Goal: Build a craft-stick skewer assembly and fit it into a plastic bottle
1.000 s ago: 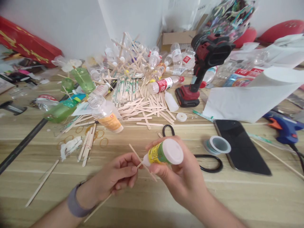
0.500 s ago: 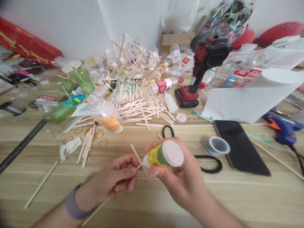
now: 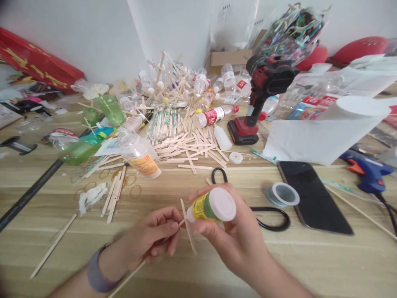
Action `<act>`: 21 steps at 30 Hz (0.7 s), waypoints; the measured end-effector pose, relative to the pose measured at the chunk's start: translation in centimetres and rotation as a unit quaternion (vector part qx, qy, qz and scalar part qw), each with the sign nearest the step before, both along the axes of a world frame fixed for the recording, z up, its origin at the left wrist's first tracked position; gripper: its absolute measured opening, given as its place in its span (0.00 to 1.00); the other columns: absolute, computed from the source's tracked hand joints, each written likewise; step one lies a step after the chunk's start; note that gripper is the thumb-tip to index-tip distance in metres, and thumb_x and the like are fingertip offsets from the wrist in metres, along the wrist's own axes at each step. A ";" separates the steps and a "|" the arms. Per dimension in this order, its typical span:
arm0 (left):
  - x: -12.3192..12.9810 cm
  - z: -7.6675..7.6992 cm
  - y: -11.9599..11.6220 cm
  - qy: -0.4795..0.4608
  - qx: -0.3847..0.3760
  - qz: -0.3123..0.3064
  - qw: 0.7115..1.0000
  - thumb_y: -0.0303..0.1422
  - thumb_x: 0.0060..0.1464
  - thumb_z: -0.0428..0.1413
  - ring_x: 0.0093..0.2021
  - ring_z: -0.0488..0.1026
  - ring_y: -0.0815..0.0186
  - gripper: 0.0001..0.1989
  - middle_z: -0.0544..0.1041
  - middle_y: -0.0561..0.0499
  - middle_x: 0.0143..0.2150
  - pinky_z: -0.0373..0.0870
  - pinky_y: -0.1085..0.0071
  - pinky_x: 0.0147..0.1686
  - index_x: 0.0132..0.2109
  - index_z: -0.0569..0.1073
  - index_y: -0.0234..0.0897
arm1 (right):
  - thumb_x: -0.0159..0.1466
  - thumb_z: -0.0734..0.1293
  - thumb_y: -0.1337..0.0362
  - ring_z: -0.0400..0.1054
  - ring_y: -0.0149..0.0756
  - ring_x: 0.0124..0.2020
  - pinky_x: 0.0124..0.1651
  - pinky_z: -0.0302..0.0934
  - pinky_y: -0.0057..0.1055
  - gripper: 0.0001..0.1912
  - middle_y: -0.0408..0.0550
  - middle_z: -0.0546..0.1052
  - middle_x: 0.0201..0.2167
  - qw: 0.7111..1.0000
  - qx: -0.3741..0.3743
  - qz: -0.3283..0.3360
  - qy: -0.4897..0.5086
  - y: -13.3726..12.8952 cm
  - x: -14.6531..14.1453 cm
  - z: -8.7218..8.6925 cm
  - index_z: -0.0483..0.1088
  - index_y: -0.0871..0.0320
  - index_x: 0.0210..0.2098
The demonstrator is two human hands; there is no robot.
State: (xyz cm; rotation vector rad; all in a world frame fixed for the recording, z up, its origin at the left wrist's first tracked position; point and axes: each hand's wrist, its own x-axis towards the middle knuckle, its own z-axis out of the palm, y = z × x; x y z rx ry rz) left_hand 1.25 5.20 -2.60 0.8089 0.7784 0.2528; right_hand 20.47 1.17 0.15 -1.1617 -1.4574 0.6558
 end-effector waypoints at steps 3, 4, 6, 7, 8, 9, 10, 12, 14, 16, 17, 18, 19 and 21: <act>0.1 -0.1 0.0 -0.014 0.007 0.002 1.000 0.45 0.50 0.60 0.12 0.49 0.79 0.17 0.71 0.58 0.19 0.43 0.80 0.10 0.36 0.66 0.37 | 0.60 0.69 0.52 0.69 0.33 0.26 0.24 0.63 0.25 0.12 0.45 0.76 0.31 1.000 0.007 0.005 0.009 0.0 0.0 -0.1 0.71 0.51 0.39; 0.1 -0.2 0.0 -0.017 0.009 0.003 1.000 0.45 0.50 0.60 0.12 0.49 0.79 0.17 0.71 0.58 0.19 0.42 0.79 0.10 0.36 0.66 0.36 | 0.60 0.69 0.52 0.70 0.33 0.27 0.25 0.64 0.25 0.12 0.45 0.76 0.32 1.000 0.011 0.005 0.011 0.0 0.0 -0.1 0.71 0.51 0.39; 0.1 -0.3 -0.1 -0.019 0.010 0.004 1.000 0.45 0.50 0.60 0.12 0.49 0.79 0.17 0.71 0.58 0.19 0.42 0.79 0.10 0.36 0.66 0.36 | 0.60 0.69 0.52 0.70 0.34 0.27 0.25 0.65 0.25 0.12 0.45 0.76 0.32 1.000 0.014 0.004 0.014 0.1 0.0 -0.1 0.71 0.51 0.39; 0.1 -0.3 -0.1 -0.018 0.013 0.004 1.000 0.45 0.50 0.60 0.12 0.49 0.79 0.18 0.71 0.58 0.20 0.43 0.79 0.10 0.36 0.66 0.36 | 0.60 0.69 0.52 0.70 0.33 0.26 0.25 0.64 0.25 0.12 0.45 0.76 0.31 1.000 0.014 0.004 0.015 0.1 0.0 -0.1 0.71 0.51 0.39; 0.0 -0.4 -0.2 -0.016 0.015 0.007 1.000 0.45 0.50 0.60 0.12 0.49 0.79 0.18 0.71 0.58 0.20 0.43 0.79 0.10 0.36 0.66 0.36 | 0.61 0.69 0.52 0.69 0.33 0.25 0.24 0.64 0.25 0.12 0.45 0.76 0.31 1.000 0.014 0.003 0.017 0.1 0.0 0.0 0.71 0.51 0.39; 0.0 -0.4 -0.2 -0.013 0.016 0.010 1.000 0.45 0.50 0.60 0.13 0.49 0.79 0.18 0.71 0.58 0.20 0.43 0.79 0.10 0.36 0.66 0.36 | 0.61 0.69 0.52 0.69 0.33 0.25 0.24 0.64 0.25 0.12 0.44 0.76 0.31 1.000 0.014 0.003 0.019 0.1 0.0 0.0 0.71 0.51 0.39; 0.0 -0.4 -0.2 -0.011 0.015 0.013 1.000 0.46 0.50 0.60 0.13 0.49 0.79 0.18 0.71 0.57 0.20 0.43 0.79 0.10 0.36 0.66 0.36 | 0.61 0.69 0.52 0.69 0.32 0.25 0.24 0.63 0.25 0.11 0.44 0.76 0.30 1.000 0.014 0.005 0.021 0.1 0.1 0.0 0.71 0.50 0.39; 0.0 -0.4 -0.3 -0.008 0.014 0.017 1.000 0.46 0.49 0.60 0.12 0.49 0.79 0.19 0.71 0.58 0.19 0.43 0.79 0.10 0.36 0.65 0.36 | 0.61 0.69 0.53 0.69 0.32 0.25 0.24 0.64 0.24 0.10 0.43 0.76 0.31 1.000 0.017 0.007 0.021 0.0 0.1 0.0 0.71 0.50 0.40; 0.1 -0.3 -0.3 -0.005 0.012 0.018 1.000 0.46 0.49 0.60 0.13 0.49 0.78 0.19 0.71 0.58 0.19 0.42 0.79 0.10 0.36 0.65 0.36 | 0.61 0.69 0.54 0.69 0.32 0.26 0.25 0.64 0.25 0.10 0.43 0.75 0.31 1.000 0.020 0.006 0.015 0.0 0.1 0.0 0.71 0.49 0.40; 0.1 -0.2 -0.3 -0.002 0.013 0.018 1.000 0.46 0.49 0.60 0.13 0.49 0.78 0.18 0.71 0.58 0.19 0.43 0.79 0.10 0.35 0.65 0.36 | 0.61 0.69 0.54 0.69 0.33 0.26 0.25 0.64 0.25 0.10 0.43 0.75 0.31 1.000 0.022 -0.002 0.009 0.0 0.1 -0.1 0.71 0.50 0.40; 0.1 -0.1 -0.3 0.000 0.013 0.018 1.000 0.46 0.50 0.60 0.13 0.49 0.79 0.18 0.71 0.58 0.19 0.43 0.79 0.11 0.34 0.65 0.36 | 0.60 0.70 0.54 0.69 0.33 0.25 0.25 0.64 0.25 0.10 0.43 0.75 0.31 1.000 0.023 -0.005 0.007 0.0 0.1 -0.1 0.71 0.50 0.39; 0.2 -0.1 -0.3 0.001 0.013 0.018 1.000 0.46 0.50 0.60 0.13 0.49 0.79 0.18 0.71 0.57 0.19 0.42 0.79 0.11 0.34 0.65 0.36 | 0.60 0.70 0.54 0.69 0.33 0.25 0.24 0.64 0.26 0.10 0.43 0.75 0.30 1.000 0.023 -0.007 0.007 0.0 0.1 0.0 0.71 0.50 0.39; 0.2 0.0 -0.3 0.001 0.012 0.018 1.000 0.45 0.50 0.60 0.13 0.49 0.79 0.18 0.71 0.57 0.19 0.42 0.79 0.11 0.34 0.65 0.36 | 0.60 0.70 0.54 0.69 0.33 0.24 0.23 0.63 0.26 0.10 0.43 0.75 0.30 1.000 0.023 -0.008 0.007 0.0 0.1 0.0 0.71 0.50 0.39; 0.1 0.1 -0.2 0.000 0.010 0.015 1.000 0.45 0.50 0.60 0.13 0.49 0.79 0.18 0.72 0.57 0.20 0.42 0.78 0.11 0.35 0.65 0.36 | 0.60 0.69 0.53 0.68 0.33 0.23 0.22 0.62 0.26 0.11 0.44 0.75 0.29 1.000 0.022 -0.007 0.007 0.0 0.0 0.2 0.71 0.51 0.38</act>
